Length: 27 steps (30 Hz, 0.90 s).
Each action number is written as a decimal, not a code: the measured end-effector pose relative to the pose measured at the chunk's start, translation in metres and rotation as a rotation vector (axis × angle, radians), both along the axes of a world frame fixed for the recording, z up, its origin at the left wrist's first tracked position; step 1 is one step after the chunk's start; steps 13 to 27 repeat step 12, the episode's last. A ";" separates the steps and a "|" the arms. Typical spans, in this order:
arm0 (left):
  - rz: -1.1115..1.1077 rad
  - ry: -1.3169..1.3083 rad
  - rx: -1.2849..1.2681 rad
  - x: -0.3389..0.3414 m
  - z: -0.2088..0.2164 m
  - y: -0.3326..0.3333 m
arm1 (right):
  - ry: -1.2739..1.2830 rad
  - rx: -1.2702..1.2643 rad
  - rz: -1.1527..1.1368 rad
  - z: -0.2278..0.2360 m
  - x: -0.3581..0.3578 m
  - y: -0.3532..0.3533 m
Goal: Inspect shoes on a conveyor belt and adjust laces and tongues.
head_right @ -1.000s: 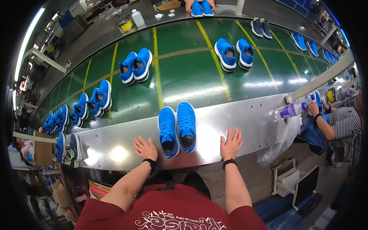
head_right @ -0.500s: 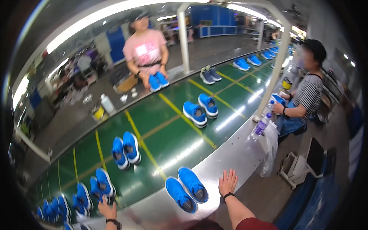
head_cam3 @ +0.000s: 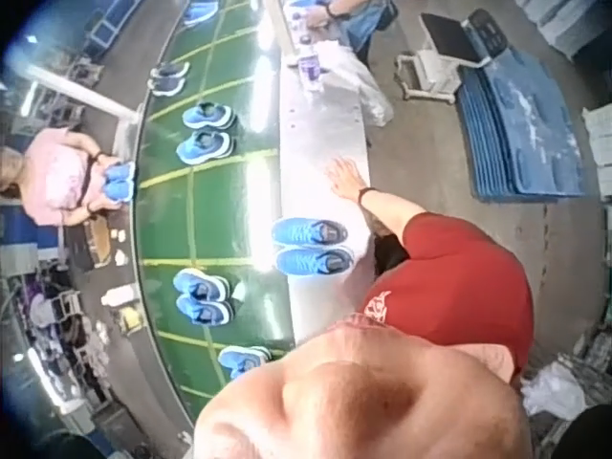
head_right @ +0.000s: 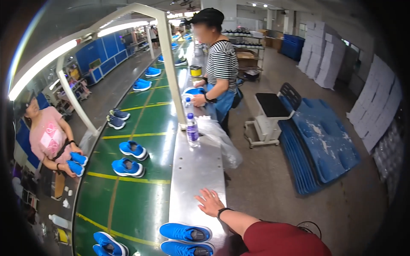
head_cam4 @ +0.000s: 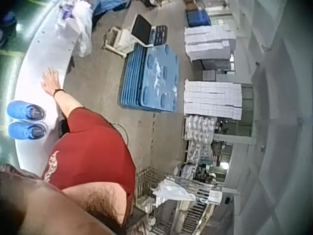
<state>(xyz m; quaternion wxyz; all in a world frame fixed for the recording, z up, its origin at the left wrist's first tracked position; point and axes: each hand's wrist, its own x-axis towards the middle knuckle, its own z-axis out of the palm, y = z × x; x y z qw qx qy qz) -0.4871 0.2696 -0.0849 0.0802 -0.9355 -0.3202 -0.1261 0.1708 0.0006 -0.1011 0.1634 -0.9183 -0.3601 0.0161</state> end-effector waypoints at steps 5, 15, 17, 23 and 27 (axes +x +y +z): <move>1.090 -0.437 -1.291 0.045 -0.003 0.015 | -0.023 -0.036 -0.030 0.001 0.004 -0.006; 0.945 0.354 -0.819 0.110 0.078 -0.029 | 0.040 -0.125 -0.024 -0.002 0.012 -0.003; 0.945 0.354 -0.819 0.110 0.078 -0.029 | 0.040 -0.125 -0.024 -0.002 0.012 -0.003; 0.945 0.354 -0.819 0.110 0.078 -0.029 | 0.040 -0.125 -0.024 -0.002 0.012 -0.003; 0.945 0.354 -0.819 0.110 0.078 -0.029 | 0.040 -0.125 -0.024 -0.002 0.012 -0.003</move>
